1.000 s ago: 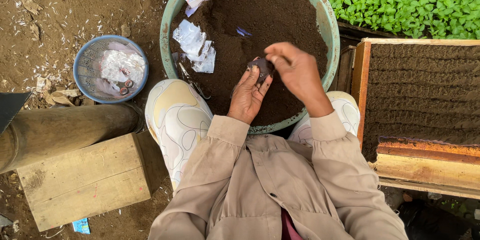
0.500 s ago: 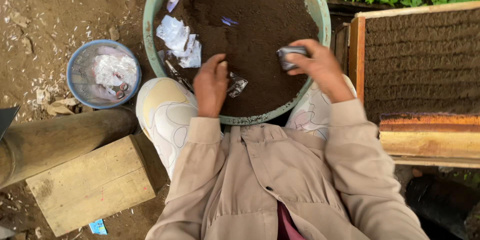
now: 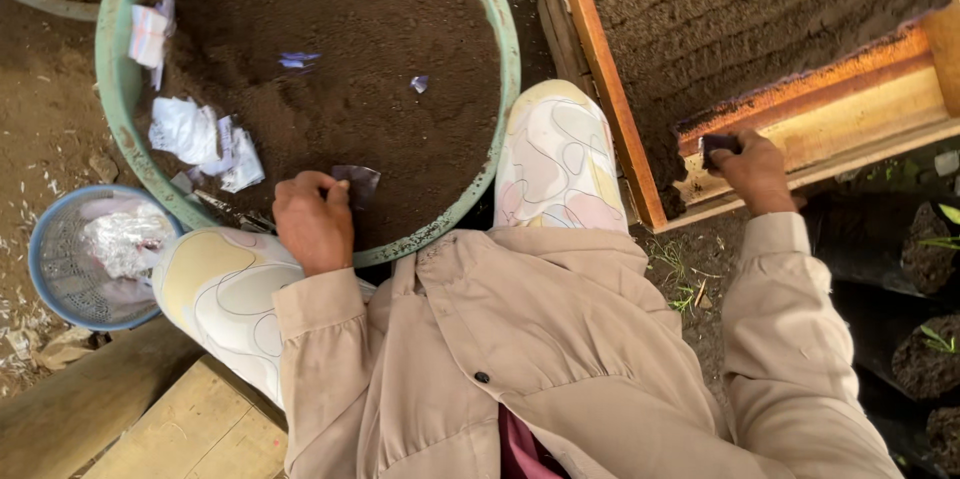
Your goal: The person scoops soil from a large basin and fills small plastic pouches one by one. After filling each pouch, they place it into a wooden tray. The process is repeated continuously throughout the clip.
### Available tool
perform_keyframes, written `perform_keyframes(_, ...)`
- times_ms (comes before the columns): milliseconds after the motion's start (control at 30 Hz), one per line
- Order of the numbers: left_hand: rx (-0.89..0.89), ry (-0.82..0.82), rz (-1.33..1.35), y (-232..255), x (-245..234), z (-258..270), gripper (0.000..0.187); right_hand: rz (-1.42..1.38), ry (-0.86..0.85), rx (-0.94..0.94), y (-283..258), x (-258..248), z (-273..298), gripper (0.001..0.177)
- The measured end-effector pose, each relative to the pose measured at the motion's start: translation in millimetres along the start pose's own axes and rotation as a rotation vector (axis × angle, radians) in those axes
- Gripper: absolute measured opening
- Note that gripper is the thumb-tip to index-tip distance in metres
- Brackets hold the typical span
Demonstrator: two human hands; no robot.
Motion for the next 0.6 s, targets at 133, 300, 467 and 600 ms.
perform_keyframes(133,-0.164,-0.049,-0.024,-7.3,-1.5,-2.0,0.018,0.237,0.121,-0.129,115.3,60.5,-78.8,0.038)
perform_keyframes(300,-0.207,0.006,0.261,18.2,-28.1,-2.7,0.012,0.436,0.059,-0.159,121.0,84.8,-53.3,0.037)
perform_keyframes(467,-0.204,-0.027,0.277,28.2,-29.7,-1.9,0.013,0.498,0.017,-0.203,108.2,94.4,-38.0,0.039)
perform_keyframes(600,-0.251,-0.037,0.260,26.6,-27.7,-1.6,0.014,0.460,-0.071,-0.200,79.4,85.9,-11.8,0.046)
Point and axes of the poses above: each hand's wrist, its own z-axis away from the middle knuckle, its own x-axis out of the palm, y = z × x, the point moved 1 cm from there along -z, towards the middle knuckle, and after that the axes turned 4 degrees about y, right-handed, at the moved point
